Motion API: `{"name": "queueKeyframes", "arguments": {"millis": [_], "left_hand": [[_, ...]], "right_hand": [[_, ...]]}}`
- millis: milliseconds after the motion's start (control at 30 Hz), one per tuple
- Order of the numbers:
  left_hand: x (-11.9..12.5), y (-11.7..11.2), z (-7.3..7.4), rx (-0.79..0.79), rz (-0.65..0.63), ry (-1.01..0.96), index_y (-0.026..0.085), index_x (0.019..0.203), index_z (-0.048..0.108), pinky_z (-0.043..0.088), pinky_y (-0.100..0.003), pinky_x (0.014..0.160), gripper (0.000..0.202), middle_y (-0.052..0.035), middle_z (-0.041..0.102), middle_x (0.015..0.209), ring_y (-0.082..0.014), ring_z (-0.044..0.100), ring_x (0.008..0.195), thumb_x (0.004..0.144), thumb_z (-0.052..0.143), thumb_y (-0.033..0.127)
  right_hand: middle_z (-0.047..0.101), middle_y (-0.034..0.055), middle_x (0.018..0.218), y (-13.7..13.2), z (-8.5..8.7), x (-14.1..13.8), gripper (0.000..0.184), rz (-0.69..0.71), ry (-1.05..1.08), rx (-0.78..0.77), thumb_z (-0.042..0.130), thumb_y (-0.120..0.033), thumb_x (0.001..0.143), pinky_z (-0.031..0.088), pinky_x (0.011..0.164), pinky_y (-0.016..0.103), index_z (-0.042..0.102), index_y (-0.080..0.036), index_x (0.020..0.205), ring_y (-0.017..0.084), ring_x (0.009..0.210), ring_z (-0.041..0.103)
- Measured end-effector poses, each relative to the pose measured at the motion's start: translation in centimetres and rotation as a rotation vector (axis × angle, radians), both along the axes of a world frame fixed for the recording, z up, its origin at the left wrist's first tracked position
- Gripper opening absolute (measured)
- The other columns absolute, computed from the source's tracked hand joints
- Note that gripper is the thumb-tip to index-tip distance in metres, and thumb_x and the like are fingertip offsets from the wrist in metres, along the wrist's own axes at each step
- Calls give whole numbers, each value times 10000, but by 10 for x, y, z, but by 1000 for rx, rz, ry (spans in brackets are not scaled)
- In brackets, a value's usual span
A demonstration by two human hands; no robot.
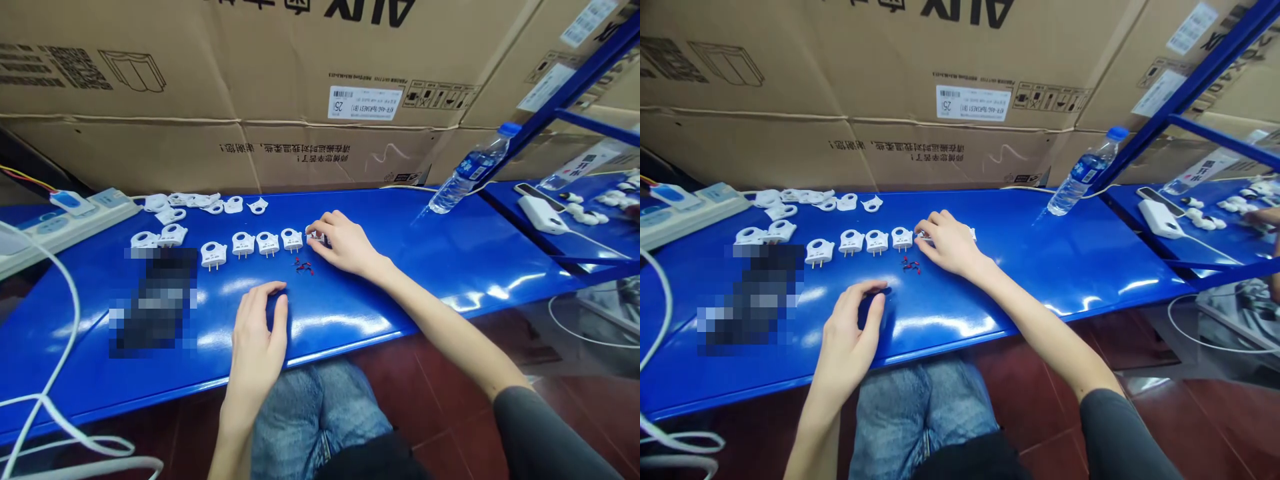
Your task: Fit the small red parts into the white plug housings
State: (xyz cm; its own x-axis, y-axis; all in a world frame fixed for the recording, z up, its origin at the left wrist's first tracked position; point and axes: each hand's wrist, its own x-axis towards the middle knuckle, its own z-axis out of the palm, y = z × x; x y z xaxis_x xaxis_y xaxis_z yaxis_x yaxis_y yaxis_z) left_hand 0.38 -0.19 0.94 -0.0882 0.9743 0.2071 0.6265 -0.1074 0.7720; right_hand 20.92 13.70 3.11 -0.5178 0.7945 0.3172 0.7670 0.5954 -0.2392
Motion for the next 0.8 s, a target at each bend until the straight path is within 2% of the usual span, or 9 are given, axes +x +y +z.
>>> {"name": "queueKeyframes", "arguments": {"millis": [133, 267, 433, 567, 700, 800], "left_hand": [[0, 1, -3, 32, -9, 28, 251, 1168, 639, 481, -478, 1072, 276, -75, 710, 1218, -279, 631, 1200, 1037, 472, 427], [0, 1, -3, 40, -11, 37, 250, 1163, 637, 485, -477, 1068, 261, -77, 709, 1207, -280, 634, 1191, 1025, 494, 419], [2, 1, -4, 32, 24, 19, 248, 1238, 602, 497, -497, 1075, 292, -87, 690, 1225, -279, 643, 1183, 1000, 541, 408], [1, 1, -5, 49, 105, -38, 251, 1300, 563, 533, -489, 1069, 368, -100, 648, 1313, -267, 656, 1187, 952, 599, 365], [-1, 1, -5, 78, 152, -106, 243, 1264, 580, 560, -477, 1052, 344, -100, 630, 1337, -247, 668, 1148, 923, 584, 288], [-2, 1, -5, 99, 134, -74, 240, 1206, 609, 555, -477, 1054, 288, -92, 647, 1294, -249, 648, 1168, 923, 553, 249]], "right_hand": [[666, 127, 1142, -1, -9, -14, 268, 58, -42, 22, 568, -313, 1056, 476, 851, 395, 706, -174, 1239, 274, 1028, 545], [673, 117, 1110, 1, -17, -22, 242, 51, -5, 31, 549, -281, 1059, 476, 850, 387, 729, -161, 1167, 262, 1013, 552], [678, 82, 1049, -5, -10, -20, 167, 59, 184, 18, 626, -293, 1006, 490, 852, 375, 729, -190, 1089, 244, 993, 571], [679, 63, 999, -20, -2, -17, 138, 242, 259, -1, 639, -287, 974, 502, 868, 374, 727, -210, 1049, 230, 955, 588], [692, 66, 981, -34, -5, -17, 135, 388, 188, -34, 631, -295, 970, 500, 801, 356, 731, -215, 1011, 228, 936, 587], [690, 60, 948, -39, -7, -18, 135, 453, 124, -64, 651, -318, 951, 484, 757, 345, 733, -213, 975, 225, 907, 579]]}}
